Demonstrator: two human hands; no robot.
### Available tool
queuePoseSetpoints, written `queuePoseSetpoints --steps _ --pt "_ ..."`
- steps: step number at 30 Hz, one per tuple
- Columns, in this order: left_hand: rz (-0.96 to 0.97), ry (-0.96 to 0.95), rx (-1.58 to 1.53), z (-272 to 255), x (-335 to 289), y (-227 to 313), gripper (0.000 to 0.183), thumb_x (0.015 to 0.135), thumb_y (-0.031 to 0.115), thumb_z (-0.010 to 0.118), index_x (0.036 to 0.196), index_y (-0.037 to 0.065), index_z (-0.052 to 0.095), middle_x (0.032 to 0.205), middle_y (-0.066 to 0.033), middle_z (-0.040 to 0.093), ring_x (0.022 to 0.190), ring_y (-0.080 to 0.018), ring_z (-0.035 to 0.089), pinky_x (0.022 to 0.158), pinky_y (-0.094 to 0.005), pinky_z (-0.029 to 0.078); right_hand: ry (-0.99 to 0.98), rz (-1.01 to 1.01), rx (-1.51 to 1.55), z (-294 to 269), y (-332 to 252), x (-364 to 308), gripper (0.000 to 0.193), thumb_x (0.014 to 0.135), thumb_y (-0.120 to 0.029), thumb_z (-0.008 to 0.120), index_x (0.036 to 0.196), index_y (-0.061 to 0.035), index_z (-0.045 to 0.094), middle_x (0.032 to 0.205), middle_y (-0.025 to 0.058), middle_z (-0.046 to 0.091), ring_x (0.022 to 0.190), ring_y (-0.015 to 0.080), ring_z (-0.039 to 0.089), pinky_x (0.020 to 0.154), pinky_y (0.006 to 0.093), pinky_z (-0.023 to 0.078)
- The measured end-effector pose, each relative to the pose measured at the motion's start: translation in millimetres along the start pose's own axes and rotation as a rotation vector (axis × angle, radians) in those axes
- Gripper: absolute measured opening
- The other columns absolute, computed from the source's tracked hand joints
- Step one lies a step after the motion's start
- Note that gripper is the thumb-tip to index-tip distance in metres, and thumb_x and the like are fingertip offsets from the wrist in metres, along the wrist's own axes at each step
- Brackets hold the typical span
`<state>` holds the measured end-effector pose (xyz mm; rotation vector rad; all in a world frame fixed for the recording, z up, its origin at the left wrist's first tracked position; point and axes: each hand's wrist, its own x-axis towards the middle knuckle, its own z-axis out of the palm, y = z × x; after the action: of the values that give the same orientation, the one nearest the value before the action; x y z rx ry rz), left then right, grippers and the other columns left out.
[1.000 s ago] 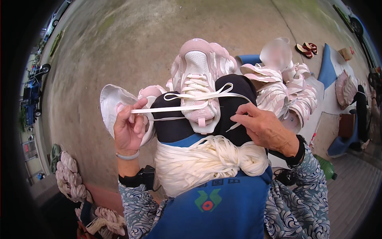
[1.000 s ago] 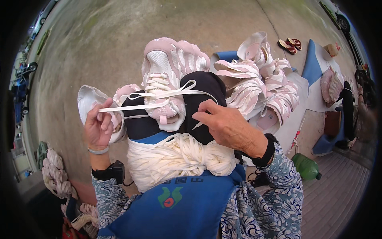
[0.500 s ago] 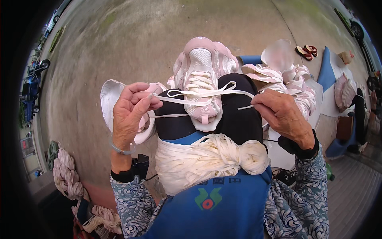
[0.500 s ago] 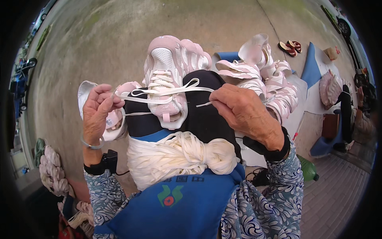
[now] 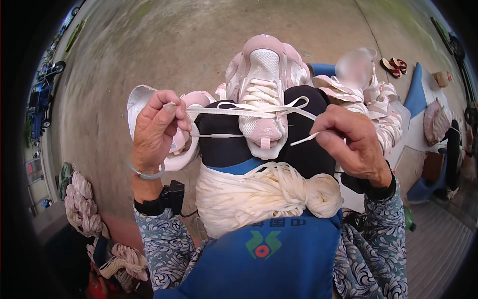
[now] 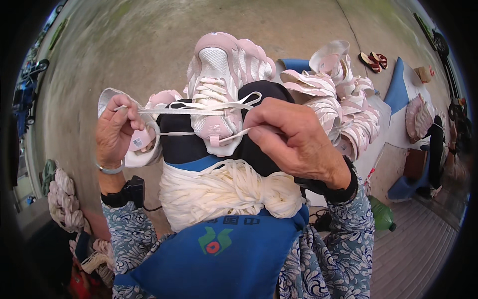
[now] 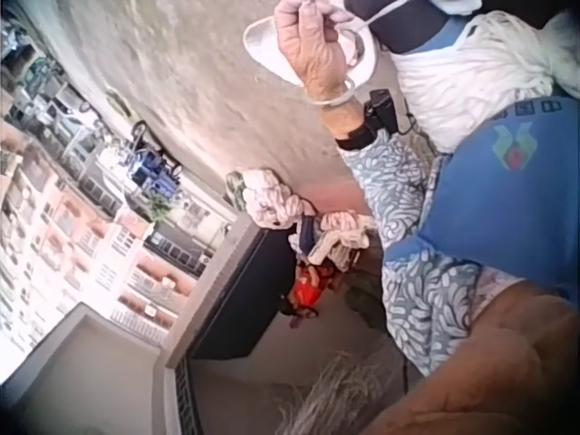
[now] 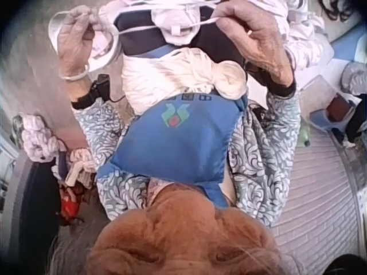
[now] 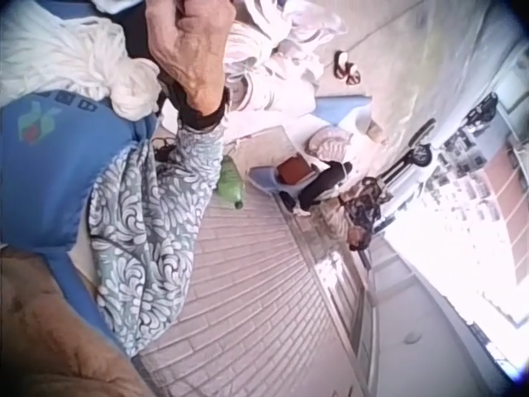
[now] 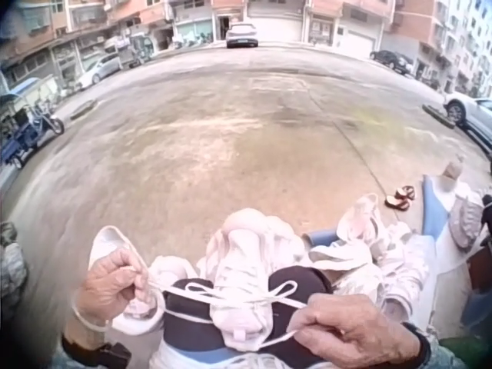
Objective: The recorder is lacing a pair of pink and white athletic shoes, threading the laces through the eyelets and securing the tongue.
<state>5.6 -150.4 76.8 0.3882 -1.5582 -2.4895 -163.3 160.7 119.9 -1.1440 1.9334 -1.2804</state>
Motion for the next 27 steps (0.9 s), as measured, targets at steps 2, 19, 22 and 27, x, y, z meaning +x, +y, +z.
queuePoseSetpoints --steps 2,19,22,27 --pt "-0.066 0.054 -0.008 -11.7 -6.1 -8.8 0.015 0.098 0.013 0.055 0.108 0.004 0.051 0.088 -0.0035 0.053 0.074 -0.0132 0.056 0.072 -0.0299 0.051 -0.037 -0.101 -0.197 7.2 7.2 5.6 0.008 0.082 -0.002 0.061 0.090 -0.0014 0.061 0.077 0.0136 0.059 0.068 0.0292 0.060 0.060 0.0337 0.047" --pt "-0.001 0.192 0.087 -3.8 -26.2 -39.7 0.026 0.096 0.013 0.057 0.119 0.008 0.044 0.078 -0.0035 0.056 0.061 -0.0118 0.055 0.056 -0.0238 0.048 0.057 -0.006 -0.349 36.8 14.4 21.9 0.017 0.090 -0.007 0.060 0.107 -0.0032 0.060 0.087 0.0170 0.066 0.076 0.0363 0.065 0.065 0.0395 0.052" --pt "0.037 0.102 0.181 9.4 -38.4 -36.8 0.013 0.097 0.009 0.055 0.109 0.006 0.054 0.082 -0.0042 0.056 0.067 -0.0117 0.058 0.061 -0.0225 0.049 -0.199 0.324 -0.059 20.7 0.7 14.2 0.018 0.088 -0.005 0.059 0.106 -0.0029 0.061 0.087 0.0166 0.067 0.077 0.0364 0.065 0.066 0.0386 0.052" --pt "0.137 -0.123 0.842 44.5 -28.6 -29.2 0.013 0.091 0.000 0.057 0.101 -0.001 0.065 0.088 -0.0072 0.059 0.073 -0.0137 0.060 0.066 -0.0238 0.048 -0.075 0.058 -0.578 33.5 28.9 -1.8 0.019 0.082 0.001 0.056 0.100 -0.0015 0.062 0.088 0.0160 0.062 0.079 0.0365 0.063 0.065 0.0423 0.050"
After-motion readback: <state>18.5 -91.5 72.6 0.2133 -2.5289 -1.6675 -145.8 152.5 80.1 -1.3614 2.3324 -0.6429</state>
